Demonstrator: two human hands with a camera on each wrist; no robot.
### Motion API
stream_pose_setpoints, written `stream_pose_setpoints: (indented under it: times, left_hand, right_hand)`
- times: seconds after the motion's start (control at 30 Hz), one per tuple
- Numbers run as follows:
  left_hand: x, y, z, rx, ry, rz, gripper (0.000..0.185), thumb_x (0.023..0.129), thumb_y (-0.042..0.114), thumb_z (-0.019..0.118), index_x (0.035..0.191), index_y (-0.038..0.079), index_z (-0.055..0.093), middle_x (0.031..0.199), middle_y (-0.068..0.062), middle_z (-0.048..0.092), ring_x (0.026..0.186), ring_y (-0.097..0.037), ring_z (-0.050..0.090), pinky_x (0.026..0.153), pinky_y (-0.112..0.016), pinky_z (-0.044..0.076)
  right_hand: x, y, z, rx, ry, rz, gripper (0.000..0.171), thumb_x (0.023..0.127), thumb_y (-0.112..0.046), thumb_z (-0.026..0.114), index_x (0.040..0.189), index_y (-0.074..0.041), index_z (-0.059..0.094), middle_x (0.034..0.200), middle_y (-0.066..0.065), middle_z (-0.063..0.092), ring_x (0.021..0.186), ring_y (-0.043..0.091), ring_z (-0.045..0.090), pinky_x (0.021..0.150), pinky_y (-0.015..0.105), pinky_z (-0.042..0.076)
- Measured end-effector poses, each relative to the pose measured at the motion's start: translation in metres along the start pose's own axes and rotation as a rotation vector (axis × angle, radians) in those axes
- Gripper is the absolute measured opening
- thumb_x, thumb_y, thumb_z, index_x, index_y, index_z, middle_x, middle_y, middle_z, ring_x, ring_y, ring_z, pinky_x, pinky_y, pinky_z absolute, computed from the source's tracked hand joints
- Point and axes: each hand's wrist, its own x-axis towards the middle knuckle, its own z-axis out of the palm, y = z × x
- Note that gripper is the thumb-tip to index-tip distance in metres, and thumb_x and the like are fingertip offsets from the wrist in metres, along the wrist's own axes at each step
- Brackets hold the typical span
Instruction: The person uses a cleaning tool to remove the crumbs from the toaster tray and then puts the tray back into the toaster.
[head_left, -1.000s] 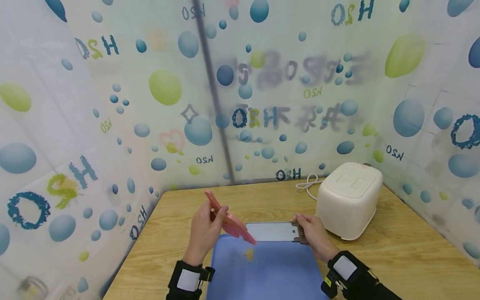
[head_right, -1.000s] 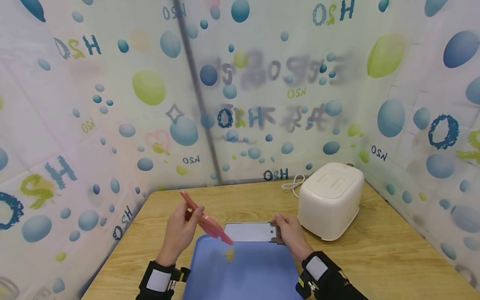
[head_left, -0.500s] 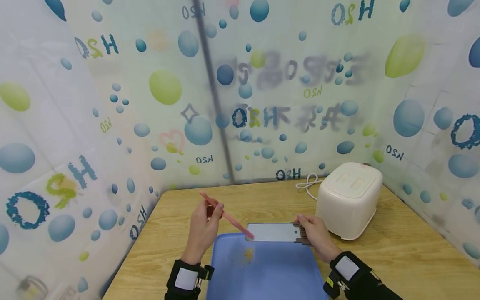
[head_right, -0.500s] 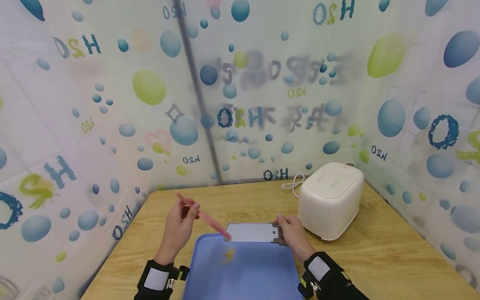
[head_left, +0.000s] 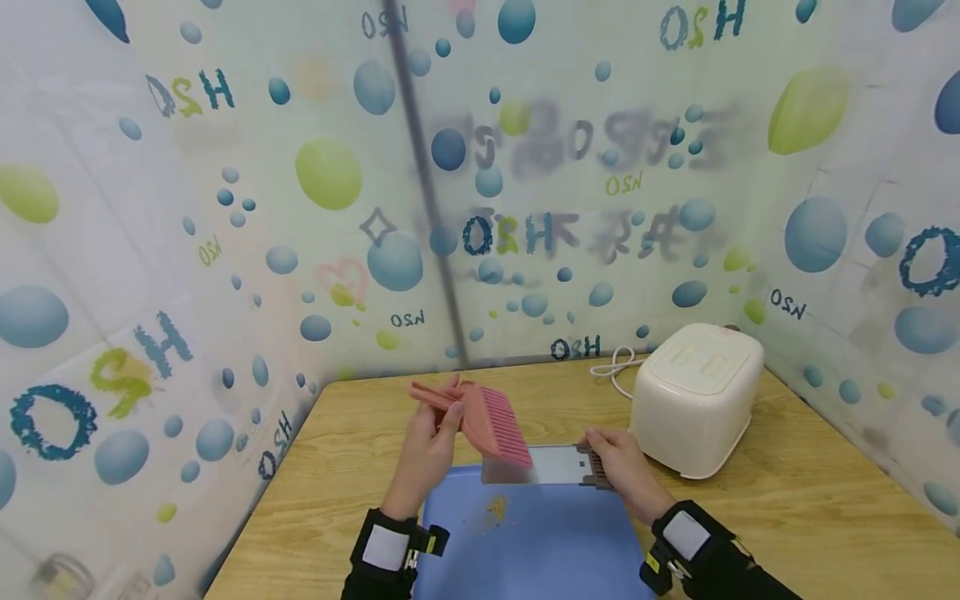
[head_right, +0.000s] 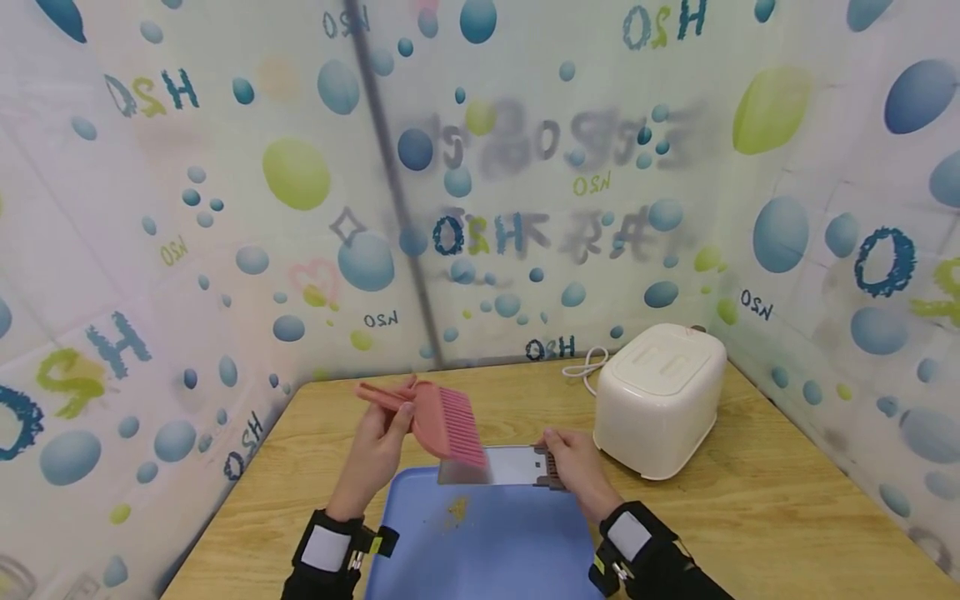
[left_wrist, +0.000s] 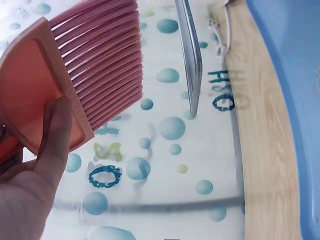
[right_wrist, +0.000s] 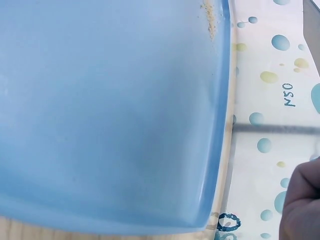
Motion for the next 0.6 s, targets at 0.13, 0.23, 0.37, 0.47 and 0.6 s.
stream_pose_setpoints:
  times: [0.13,0.23,0.37,0.47,0.6]
  left_hand:
    - [0.004,-0.001,0.013,-0.040,-0.054,-0.050,0.036,0.108,0.012,0.048,0.139,-0.007,0.050,0.117,-0.021,0.064,0.095,-0.027,0.067,0.082,-0.028,0.058]
    - [0.006,-0.001,0.024,-0.081,-0.082,-0.107,0.033,0.108,0.014,0.050,0.134,-0.005,0.054,0.115,-0.020,0.064,0.095,-0.026,0.067,0.082,-0.027,0.058]
    - [0.007,0.000,0.036,-0.146,-0.089,-0.170,0.033,0.107,0.013,0.051,0.134,-0.007,0.052,0.117,-0.023,0.063,0.098,-0.031,0.069,0.082,-0.027,0.059]
    - [0.006,0.000,0.044,-0.202,-0.083,-0.204,0.033,0.107,0.011,0.051,0.134,-0.008,0.052,0.119,-0.025,0.063,0.101,-0.034,0.069,0.082,-0.029,0.059]
    - [0.005,-0.001,0.053,-0.262,-0.074,-0.239,0.033,0.107,0.011,0.051,0.133,-0.010,0.051,0.123,-0.028,0.061,0.106,-0.038,0.069,0.082,-0.031,0.060]
  right_hand:
    - [-0.001,-0.002,0.004,-0.008,-0.003,0.004,0.039,0.111,-0.024,0.040,0.116,0.006,0.066,0.107,0.012,0.058,0.097,0.024,0.052,0.073,0.032,0.045]
    - [-0.001,-0.003,0.005,0.007,-0.008,0.014,0.040,0.111,-0.025,0.040,0.117,0.006,0.065,0.102,0.011,0.061,0.089,0.021,0.057,0.068,0.031,0.049]
    - [-0.001,-0.004,0.006,0.022,-0.018,0.027,0.042,0.111,-0.027,0.039,0.122,0.006,0.063,0.100,0.010,0.064,0.084,0.020,0.059,0.066,0.032,0.052]
    - [-0.001,-0.005,0.007,0.020,-0.027,0.020,0.043,0.112,-0.027,0.038,0.123,0.007,0.062,0.101,0.010,0.065,0.086,0.019,0.059,0.069,0.031,0.051]
    - [0.000,-0.005,0.008,0.049,-0.031,0.007,0.043,0.112,-0.026,0.038,0.120,0.008,0.063,0.094,0.007,0.065,0.081,0.018,0.060,0.068,0.030,0.051]
